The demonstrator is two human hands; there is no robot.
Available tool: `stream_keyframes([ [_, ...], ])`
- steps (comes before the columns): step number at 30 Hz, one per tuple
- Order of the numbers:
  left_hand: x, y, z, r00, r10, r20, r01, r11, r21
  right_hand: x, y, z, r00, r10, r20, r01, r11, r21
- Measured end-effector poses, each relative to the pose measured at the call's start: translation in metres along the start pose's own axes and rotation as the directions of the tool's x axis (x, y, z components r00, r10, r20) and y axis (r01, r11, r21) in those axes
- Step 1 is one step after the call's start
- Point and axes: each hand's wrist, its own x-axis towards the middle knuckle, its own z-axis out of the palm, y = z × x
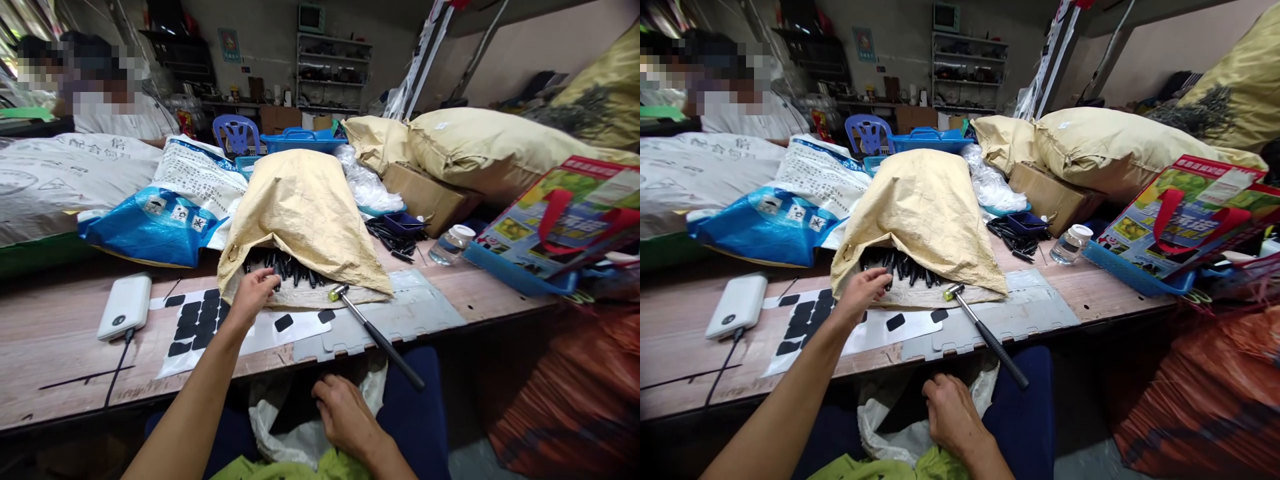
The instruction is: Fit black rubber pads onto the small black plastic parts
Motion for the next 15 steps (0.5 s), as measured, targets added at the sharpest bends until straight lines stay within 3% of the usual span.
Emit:
stream_keyframes([
  [3, -0.015, -0.003, 0.010, 0.972, -0.112, 0.206, 0.170, 0.941, -0.292, 0.005, -0.013, -0.023, 0.995, -0.096, -0.032, 0.100, 0.983, 0.153],
  [6, -0.024, -0.010, 0.014, 0.948, -0.146, 0.283, 0.256, 0.878, -0.405, 0.019, -0.028, -0.052, 0.976, -0.155, -0.153, 0.195, 0.933, 0.303],
  [10, -0.029, -0.021, 0.014, 0.931, -0.164, 0.327, 0.305, 0.843, -0.444, 0.052, -0.037, -0.077, 0.918, 0.015, -0.395, 0.159, 0.901, 0.404],
  [13, -0.029, -0.026, 0.015, 0.934, -0.124, 0.336, 0.279, 0.840, -0.465, 0.081, -0.034, -0.080, 0.874, 0.133, -0.467, 0.109, 0.884, 0.455],
  [15, -0.029, -0.027, 0.015, 0.929, -0.103, 0.356, 0.272, 0.843, -0.465, 0.098, -0.030, -0.075, 0.862, 0.144, -0.487, 0.101, 0.891, 0.443],
])
